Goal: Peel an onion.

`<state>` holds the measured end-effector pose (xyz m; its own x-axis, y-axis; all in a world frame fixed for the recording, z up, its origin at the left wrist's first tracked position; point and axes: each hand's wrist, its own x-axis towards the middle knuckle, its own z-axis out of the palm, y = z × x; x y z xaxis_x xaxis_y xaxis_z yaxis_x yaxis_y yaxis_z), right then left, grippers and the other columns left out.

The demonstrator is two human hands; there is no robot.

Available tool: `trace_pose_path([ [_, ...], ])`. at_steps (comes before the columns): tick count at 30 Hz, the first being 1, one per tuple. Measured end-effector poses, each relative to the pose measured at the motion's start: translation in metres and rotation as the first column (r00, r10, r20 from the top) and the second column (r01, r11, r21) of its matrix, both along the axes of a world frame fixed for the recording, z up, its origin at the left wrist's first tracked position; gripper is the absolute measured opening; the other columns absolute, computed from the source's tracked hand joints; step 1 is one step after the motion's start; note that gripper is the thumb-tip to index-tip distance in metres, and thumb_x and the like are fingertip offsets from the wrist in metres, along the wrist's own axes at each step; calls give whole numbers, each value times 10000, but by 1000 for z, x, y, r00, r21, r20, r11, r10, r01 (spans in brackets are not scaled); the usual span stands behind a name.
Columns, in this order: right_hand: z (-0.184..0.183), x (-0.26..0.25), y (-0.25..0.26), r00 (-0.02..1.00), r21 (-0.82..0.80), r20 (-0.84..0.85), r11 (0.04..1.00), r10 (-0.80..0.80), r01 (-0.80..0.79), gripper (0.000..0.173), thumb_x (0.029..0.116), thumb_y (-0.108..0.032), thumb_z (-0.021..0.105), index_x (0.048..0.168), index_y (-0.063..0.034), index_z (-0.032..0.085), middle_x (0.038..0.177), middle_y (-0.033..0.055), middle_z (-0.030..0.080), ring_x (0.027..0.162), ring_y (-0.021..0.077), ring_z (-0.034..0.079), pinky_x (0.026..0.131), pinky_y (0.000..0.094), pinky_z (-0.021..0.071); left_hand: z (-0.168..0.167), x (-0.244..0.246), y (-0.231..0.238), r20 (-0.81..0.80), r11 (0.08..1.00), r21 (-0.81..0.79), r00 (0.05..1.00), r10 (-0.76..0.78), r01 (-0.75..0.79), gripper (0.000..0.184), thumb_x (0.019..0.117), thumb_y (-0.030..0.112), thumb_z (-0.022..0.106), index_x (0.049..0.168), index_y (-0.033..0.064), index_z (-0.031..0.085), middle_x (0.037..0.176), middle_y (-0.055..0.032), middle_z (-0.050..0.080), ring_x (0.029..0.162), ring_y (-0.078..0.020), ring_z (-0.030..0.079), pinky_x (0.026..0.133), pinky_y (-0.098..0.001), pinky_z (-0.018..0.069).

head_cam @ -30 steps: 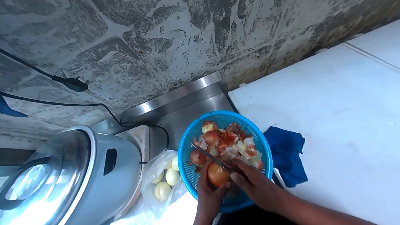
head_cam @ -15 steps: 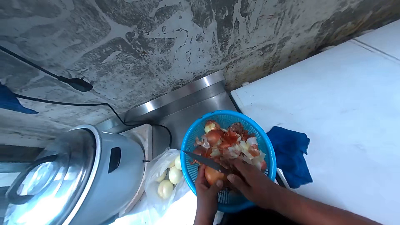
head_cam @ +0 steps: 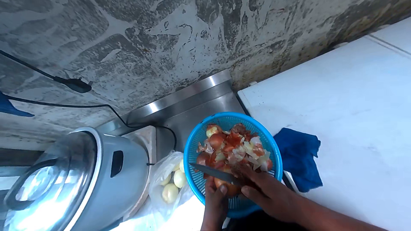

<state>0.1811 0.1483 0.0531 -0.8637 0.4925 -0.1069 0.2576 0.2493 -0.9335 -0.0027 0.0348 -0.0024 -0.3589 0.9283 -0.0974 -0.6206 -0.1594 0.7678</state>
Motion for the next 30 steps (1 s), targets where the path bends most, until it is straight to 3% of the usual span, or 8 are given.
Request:
trace_pose_path([
  [2,-4,4,-3,1000,-18,12,1000,3,-3,668,1066,-494,414,1573,-62,368,1100,163,699,917,245,696,841,482,575,0,-3,0,45,997,-39,996,73,-71,696,796,405,858,1320,65,549,1136,-133,708,1005,-234,715,859,-449,607],
  [4,-12,7,-7,1000,-50,18,999,-14,15,710,1066,-494,422,1617,-74,266,1106,166,696,897,232,699,826,471,586,1,-8,0,-12,996,-37,996,83,-83,800,780,342,879,1417,63,483,1205,-124,685,1033,-219,704,870,-437,608],
  [8,-11,6,-9,999,-21,26,999,-43,43,675,1065,-513,406,1598,-103,336,959,132,693,768,217,672,722,459,584,2,-2,-1,-61,997,-42,996,61,-63,840,787,320,877,1458,52,450,1227,-124,679,1028,-206,706,874,-418,608],
  [11,-7,3,-8,997,21,41,998,-59,58,663,1067,-510,394,1583,-95,367,951,137,692,770,237,670,730,478,579,3,-3,2,-86,997,-57,995,52,-57,875,775,326,887,1459,25,432,1243,-140,665,1046,-213,698,889,-418,602],
  [15,-8,3,-8,997,77,-21,994,-70,72,622,1071,-489,410,1537,-79,442,867,125,681,707,227,655,665,465,574,3,0,0,-128,998,-45,991,37,-43,795,803,335,861,1431,41,471,1218,-121,681,1026,-190,704,876,-396,606],
  [20,-8,4,-7,998,60,-18,996,-64,65,622,1071,-480,416,1550,-84,421,908,122,684,735,211,656,688,448,576,3,0,1,-112,999,-39,994,17,-22,789,811,312,858,1438,39,464,1220,-131,679,1029,-203,704,882,-404,603],
  [26,-9,5,-7,996,45,-34,996,-78,79,623,1072,-481,413,1554,-87,415,845,99,655,683,192,623,646,426,563,2,0,2,-104,999,-26,994,25,-27,769,809,292,863,1418,34,471,1206,-124,684,1025,-194,704,888,-396,599],
  [30,-9,3,-6,997,45,-5,996,-81,81,622,1073,-489,405,1552,-93,421,876,109,671,721,210,643,681,444,570,3,-1,3,-101,999,-37,995,18,-21,852,794,279,876,1464,17,420,1263,-140,659,1055,-202,695,902,-397,593],
])
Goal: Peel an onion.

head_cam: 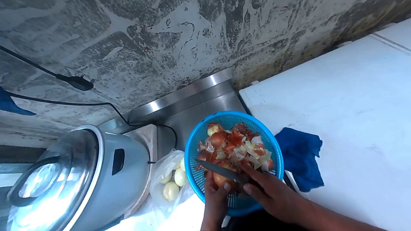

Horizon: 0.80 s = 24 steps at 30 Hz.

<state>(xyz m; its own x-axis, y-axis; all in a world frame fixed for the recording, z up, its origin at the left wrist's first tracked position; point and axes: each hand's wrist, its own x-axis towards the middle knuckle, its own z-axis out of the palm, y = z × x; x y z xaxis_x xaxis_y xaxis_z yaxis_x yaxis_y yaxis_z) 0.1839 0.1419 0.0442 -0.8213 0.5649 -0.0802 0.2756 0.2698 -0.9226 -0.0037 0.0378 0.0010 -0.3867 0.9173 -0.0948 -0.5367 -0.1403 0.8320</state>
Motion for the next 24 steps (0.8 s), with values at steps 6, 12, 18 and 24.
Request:
trace_pose_path([
  [6,4,-6,6,995,-108,97,994,25,-14,594,1072,-490,384,1508,-94,465,951,115,670,817,222,659,764,453,565,1,0,-3,-187,1000,-30,982,-13,7,823,803,264,868,1442,-11,427,1205,-127,682,1033,-193,704,900,-394,602],
  [12,6,-13,11,991,-179,133,984,0,24,496,1065,-492,394,1309,-88,545,907,77,632,821,201,652,755,428,562,10,4,-1,-364,999,-38,931,-23,10,802,803,223,865,1440,-24,444,1251,-134,660,1046,-195,702,904,-374,610],
  [18,2,-19,10,988,-283,130,952,-83,117,442,1070,-482,403,1224,-102,569,991,57,645,911,155,666,827,380,570,8,12,-1,-616,997,-47,787,21,-63,816,771,254,885,1426,-25,486,1382,-164,575,1190,-220,635,994,-374,575],
  [24,-1,-23,13,981,-537,-82,837,-177,106,380,1085,-452,398,1140,-124,581,757,26,544,564,141,529,506,301,490,11,8,2,-469,999,-8,883,34,-43,893,797,325,869,1474,-35,411,1399,-185,571,1211,-259,628,1004,-394,564],
])
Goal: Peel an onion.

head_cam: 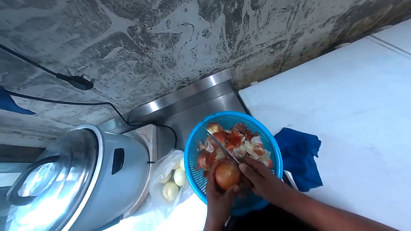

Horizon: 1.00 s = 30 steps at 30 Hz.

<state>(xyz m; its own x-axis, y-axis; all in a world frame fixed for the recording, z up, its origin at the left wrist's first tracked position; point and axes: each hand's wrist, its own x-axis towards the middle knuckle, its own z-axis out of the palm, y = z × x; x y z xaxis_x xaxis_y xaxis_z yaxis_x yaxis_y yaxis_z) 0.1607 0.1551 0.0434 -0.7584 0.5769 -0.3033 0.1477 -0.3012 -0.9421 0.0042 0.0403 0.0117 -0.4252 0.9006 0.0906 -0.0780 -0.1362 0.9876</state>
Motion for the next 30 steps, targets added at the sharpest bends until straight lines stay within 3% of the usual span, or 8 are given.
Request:
trace_pose_path([
  [3,4,-2,-5,990,-96,-125,994,-57,46,327,1088,-411,415,1106,-123,567,714,4,525,527,111,506,468,253,463,-7,-4,0,189,998,51,981,-31,22,970,799,361,865,1530,40,314,1483,-170,492,1239,-264,599,998,-403,551],
  [7,-1,0,-12,980,126,-172,984,-100,122,337,1082,-419,451,1091,-106,574,723,-7,554,567,97,537,506,253,483,-13,-8,0,362,998,66,932,-34,11,923,856,285,823,1552,90,248,1490,-157,481,1255,-278,591,1003,-459,545],
  [10,0,2,-14,980,270,-185,956,-66,116,366,1081,-431,453,1102,-94,593,741,-10,561,596,81,546,537,259,501,-14,-13,0,516,996,79,853,-78,43,740,931,272,745,1523,84,342,1384,-172,579,1139,-291,664,910,-478,590],
  [12,2,3,-16,983,280,-180,957,-17,68,389,1073,-453,462,1107,-93,605,751,-6,567,616,87,554,562,278,510,-16,-16,1,583,987,123,798,-154,101,693,944,324,720,1512,107,387,1363,-161,597,1157,-290,654,935,-480,575],
  [15,4,3,-15,974,152,-217,988,69,-37,339,1072,-432,471,1067,-116,595,722,-13,546,580,79,527,519,248,470,-17,-16,3,588,993,99,800,-116,71,687,878,381,790,1407,127,434,1254,-137,647,1090,-271,681,881,-455,598],
  [19,1,6,-9,949,-118,-307,987,69,-110,325,1083,-429,448,1084,-137,593,721,-11,559,543,74,526,477,218,460,-16,-13,3,561,999,49,827,-35,8,678,831,277,845,1363,122,454,1215,-134,662,1038,-255,700,851,-442,610],
  [24,2,7,-2,974,-368,-195,929,-116,37,388,1052,-509,446,1066,-143,575,712,9,572,515,103,549,478,245,506,-16,-14,0,608,996,84,793,-26,-32,686,808,321,859,1352,123,493,1229,-146,654,1077,-287,684,875,-484,598],
  [30,2,13,14,977,-256,36,943,-210,212,332,1080,-387,388,1089,-109,570,714,41,556,504,126,524,467,256,482,-16,-17,-4,657,985,170,742,-136,30,582,855,308,818,1344,165,535,1258,-126,652,1127,-281,664,922,-481,575],
])
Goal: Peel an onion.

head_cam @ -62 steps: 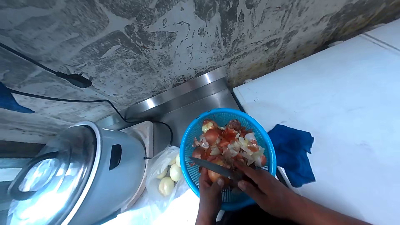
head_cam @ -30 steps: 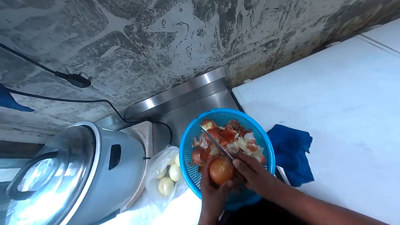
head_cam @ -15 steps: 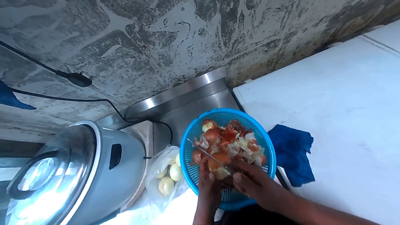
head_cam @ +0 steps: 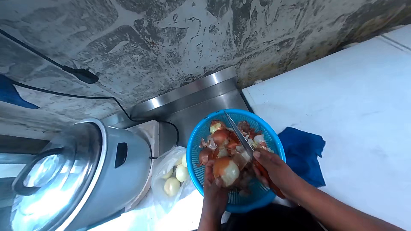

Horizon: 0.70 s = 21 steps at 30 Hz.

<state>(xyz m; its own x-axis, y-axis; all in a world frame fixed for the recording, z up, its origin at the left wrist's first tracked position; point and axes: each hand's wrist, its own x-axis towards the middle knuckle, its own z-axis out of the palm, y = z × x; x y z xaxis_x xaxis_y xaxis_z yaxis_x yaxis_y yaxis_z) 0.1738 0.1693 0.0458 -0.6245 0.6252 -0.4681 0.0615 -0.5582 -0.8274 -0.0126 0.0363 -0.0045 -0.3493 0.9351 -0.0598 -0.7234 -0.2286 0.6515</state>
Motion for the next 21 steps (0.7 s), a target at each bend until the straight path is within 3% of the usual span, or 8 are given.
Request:
trace_pose_path([
  [4,1,-2,3,978,42,157,991,-134,129,365,1111,-363,378,1113,-61,583,698,77,561,475,161,514,441,291,485,-2,-4,-7,182,998,-14,981,-62,65,634,833,383,826,1373,207,545,1270,-162,662,1119,-356,676,869,-549,589],
  [8,-4,0,0,963,265,267,964,-46,-28,382,1083,-372,432,1259,-102,636,756,60,601,566,178,568,527,347,520,-1,-5,-12,249,998,6,967,-58,58,647,839,393,809,1395,179,556,1270,-189,661,1113,-377,676,868,-553,587],
  [12,-7,4,7,935,359,272,925,-230,123,344,1082,-368,421,1134,-91,618,703,61,580,523,184,553,480,353,504,-5,-1,-12,218,998,-43,974,53,-44,800,764,380,881,1409,130,479,1260,-183,661,1118,-364,678,914,-553,580],
  [14,-5,10,9,930,415,321,909,-180,32,337,1069,-388,441,1163,-120,622,711,42,588,546,169,563,507,353,509,-4,0,-11,193,988,-102,972,130,-112,884,698,296,932,1421,130,452,1243,-176,665,1100,-361,684,905,-568,583],
  [15,-2,13,8,925,436,357,899,-126,-46,371,1064,-394,449,1265,-132,616,757,40,608,594,164,585,560,365,532,-4,-1,-10,190,986,-115,971,142,-122,924,680,257,941,1438,137,426,1250,-177,655,1099,-360,683,900,-565,586],
  [17,8,15,0,907,461,421,864,-13,-201,591,1049,-443,455,1551,-134,417,916,62,664,726,166,635,701,400,574,-2,-2,-7,201,984,-146,970,134,-105,968,679,238,940,1460,132,379,1275,-200,627,1105,-374,673,901,-563,584],
  [18,12,15,-8,903,484,430,837,26,-254,695,1046,-470,451,1611,-98,291,927,65,662,751,168,636,727,407,576,-1,-2,-5,215,983,-162,969,124,-90,944,695,254,934,1451,114,385,1271,-214,625,1097,-384,675,902,-567,584],
  [21,10,8,-32,940,545,319,789,118,-284,769,1042,-494,478,1624,-58,224,955,69,687,762,154,660,727,394,596,-2,-3,-1,204,979,-197,975,90,-49,889,753,348,901,1435,75,401,1256,-242,630,1097,-405,674,940,-578,566],
])
